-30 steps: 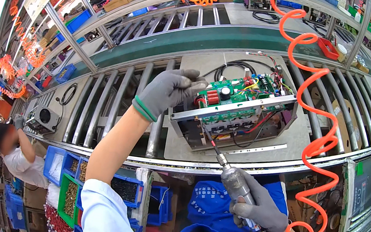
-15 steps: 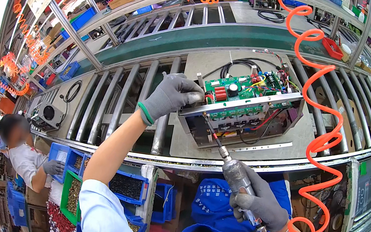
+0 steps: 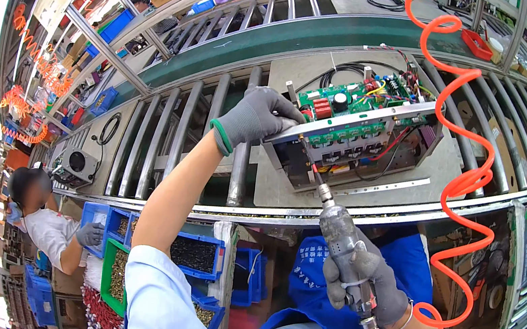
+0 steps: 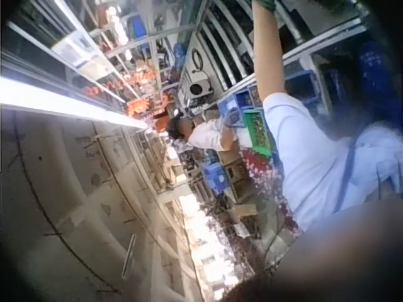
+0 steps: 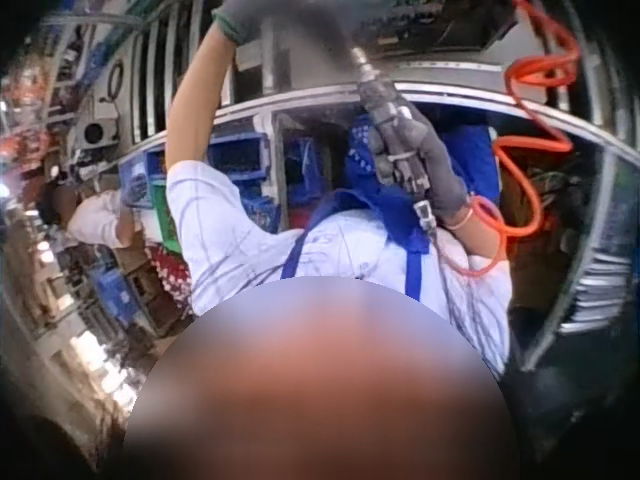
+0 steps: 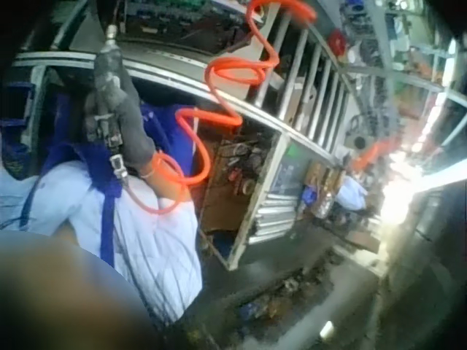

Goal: Assembling components and wiring an electronic inverter assembly on a factory conveyor line.

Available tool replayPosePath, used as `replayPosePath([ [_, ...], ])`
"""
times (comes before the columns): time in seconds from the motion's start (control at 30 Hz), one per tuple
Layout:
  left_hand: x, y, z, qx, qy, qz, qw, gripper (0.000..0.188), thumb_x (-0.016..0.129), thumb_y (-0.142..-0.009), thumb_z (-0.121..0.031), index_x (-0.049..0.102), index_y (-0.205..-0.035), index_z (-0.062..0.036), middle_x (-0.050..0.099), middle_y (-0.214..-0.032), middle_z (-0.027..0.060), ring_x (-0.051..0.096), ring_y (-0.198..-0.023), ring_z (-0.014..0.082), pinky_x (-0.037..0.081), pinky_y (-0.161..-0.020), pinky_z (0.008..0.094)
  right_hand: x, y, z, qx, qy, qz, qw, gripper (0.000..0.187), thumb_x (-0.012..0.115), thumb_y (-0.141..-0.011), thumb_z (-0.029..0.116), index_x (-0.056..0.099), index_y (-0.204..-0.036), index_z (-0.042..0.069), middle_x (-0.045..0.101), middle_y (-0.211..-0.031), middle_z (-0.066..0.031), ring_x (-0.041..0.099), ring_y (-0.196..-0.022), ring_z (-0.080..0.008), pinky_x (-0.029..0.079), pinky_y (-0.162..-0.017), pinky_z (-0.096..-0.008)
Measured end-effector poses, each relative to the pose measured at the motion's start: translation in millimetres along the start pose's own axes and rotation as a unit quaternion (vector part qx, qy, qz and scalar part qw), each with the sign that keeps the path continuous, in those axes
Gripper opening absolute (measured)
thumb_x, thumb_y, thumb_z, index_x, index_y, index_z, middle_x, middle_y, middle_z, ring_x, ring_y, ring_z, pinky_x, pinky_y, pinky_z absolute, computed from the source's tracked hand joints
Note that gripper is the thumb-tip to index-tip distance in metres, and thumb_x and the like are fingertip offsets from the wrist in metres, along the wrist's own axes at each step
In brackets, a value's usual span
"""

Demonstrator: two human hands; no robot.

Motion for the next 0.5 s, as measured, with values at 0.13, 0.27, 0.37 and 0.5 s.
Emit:
replayPosePath([
  [0.13,-2,-1,6,-0.057,0.075,0.032,0.995,0.022,0.067,-0.074,-0.008,0.072,-0.095,-0.0088,0.070,-0.080,0.0095,0.062,-0.069,0.0112,0.050,-0.067,0.0251,9,-1,-10,-0.016,-0.020,-0.013,1.000,0.061,0.052,-0.086,0.038,0.030,-0.136,0.010,0.052,-0.086,-0.0084,0.056,-0.062,-0.0144,0.049,-0.053,-0.0279],
  [0.27,-7,2,5,-0.043,0.094,0.058,0.993,0.023,0.065,-0.075,-0.006,0.072,-0.097,-0.0066,0.070,-0.078,0.0083,0.059,-0.065,0.0076,0.049,-0.064,0.0233,16,-4,-19,-0.029,-0.024,-0.024,0.999,0.057,0.049,-0.089,0.039,0.030,-0.134,0.011,0.052,-0.087,-0.0079,0.056,-0.063,-0.0145,0.050,-0.053,-0.0285],
  [0.37,-8,3,2,-0.040,0.103,0.063,0.992,0.024,0.063,-0.076,-0.004,0.071,-0.098,-0.0067,0.070,-0.078,0.0077,0.058,-0.065,0.0072,0.048,-0.063,0.0229,20,-7,-23,-0.031,-0.028,-0.018,0.999,0.053,0.049,-0.089,0.039,0.032,-0.131,0.011,0.052,-0.087,-0.0076,0.056,-0.063,-0.0147,0.050,-0.054,-0.0294],
  [0.5,-8,2,2,-0.094,0.095,0.087,0.987,0.025,0.063,-0.076,-0.003,0.069,-0.101,-0.0024,0.069,-0.081,0.0039,0.058,-0.069,0.0065,0.047,-0.067,0.0211,25,-8,-29,-0.047,-0.006,-0.051,0.998,0.044,0.049,-0.090,0.045,0.042,-0.112,0.007,0.053,-0.082,-0.0088,0.056,-0.061,-0.0165,0.050,-0.053,-0.0303],
])
Point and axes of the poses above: each hand's wrist, its own y-axis away from the middle knuckle, its own x-axis out of the palm, z = x × y, the point moved 2 cm from there along -y, towards the middle knuckle
